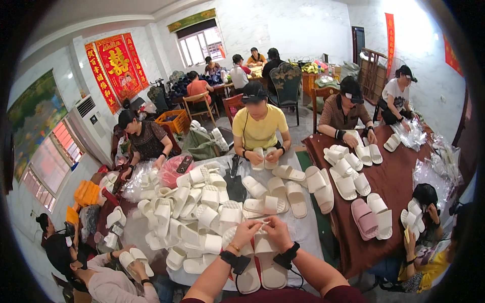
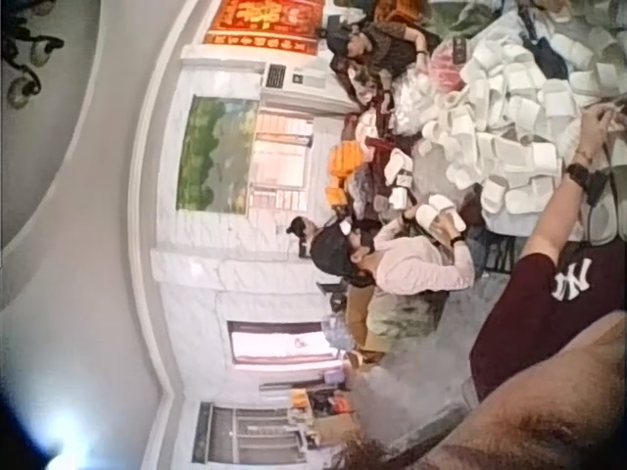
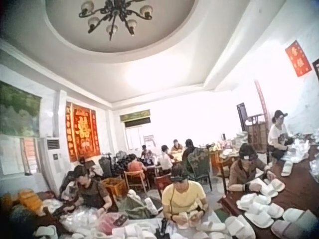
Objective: Manually assemble shoe components, specifically placing white upper pieces onto red-soled bases and organizing finished pairs.
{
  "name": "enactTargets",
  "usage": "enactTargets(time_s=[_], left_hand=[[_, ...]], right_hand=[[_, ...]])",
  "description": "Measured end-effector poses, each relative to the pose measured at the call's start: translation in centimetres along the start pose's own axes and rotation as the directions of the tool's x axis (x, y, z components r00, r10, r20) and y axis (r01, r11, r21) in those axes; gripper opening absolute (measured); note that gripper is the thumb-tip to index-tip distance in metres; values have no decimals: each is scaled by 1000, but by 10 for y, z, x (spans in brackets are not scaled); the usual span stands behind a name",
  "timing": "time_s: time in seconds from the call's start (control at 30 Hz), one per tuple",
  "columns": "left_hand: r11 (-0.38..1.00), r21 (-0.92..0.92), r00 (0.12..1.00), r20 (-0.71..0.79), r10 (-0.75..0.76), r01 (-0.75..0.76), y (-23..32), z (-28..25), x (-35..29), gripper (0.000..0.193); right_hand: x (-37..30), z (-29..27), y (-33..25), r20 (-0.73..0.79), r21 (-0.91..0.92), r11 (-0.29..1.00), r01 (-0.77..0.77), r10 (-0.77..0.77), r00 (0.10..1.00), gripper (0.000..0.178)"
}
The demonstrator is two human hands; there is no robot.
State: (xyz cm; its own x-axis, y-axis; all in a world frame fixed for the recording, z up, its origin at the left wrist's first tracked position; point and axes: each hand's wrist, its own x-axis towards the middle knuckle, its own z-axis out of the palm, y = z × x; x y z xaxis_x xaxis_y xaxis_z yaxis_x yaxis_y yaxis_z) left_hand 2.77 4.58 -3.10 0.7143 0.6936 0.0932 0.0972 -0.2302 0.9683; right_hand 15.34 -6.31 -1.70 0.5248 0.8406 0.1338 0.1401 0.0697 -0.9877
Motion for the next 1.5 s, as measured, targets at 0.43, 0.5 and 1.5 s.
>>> enactTargets(time_s=[0.43,0.5,1.5], left_hand=[[997,-73,977,210,17,-2,8,-4,3,21],[998,-67,977,215,0,15,-1,-4,4,22],[994,-44,992,85,-92,96,-1,2,-3,24]], right_hand=[[0,-6,-7,71,127,989,-72,64,995,20],[0,-6,-8,79,134,989,-62,52,996,20],[-6,-10,-7,79,-86,992,-95,102,992,21]])
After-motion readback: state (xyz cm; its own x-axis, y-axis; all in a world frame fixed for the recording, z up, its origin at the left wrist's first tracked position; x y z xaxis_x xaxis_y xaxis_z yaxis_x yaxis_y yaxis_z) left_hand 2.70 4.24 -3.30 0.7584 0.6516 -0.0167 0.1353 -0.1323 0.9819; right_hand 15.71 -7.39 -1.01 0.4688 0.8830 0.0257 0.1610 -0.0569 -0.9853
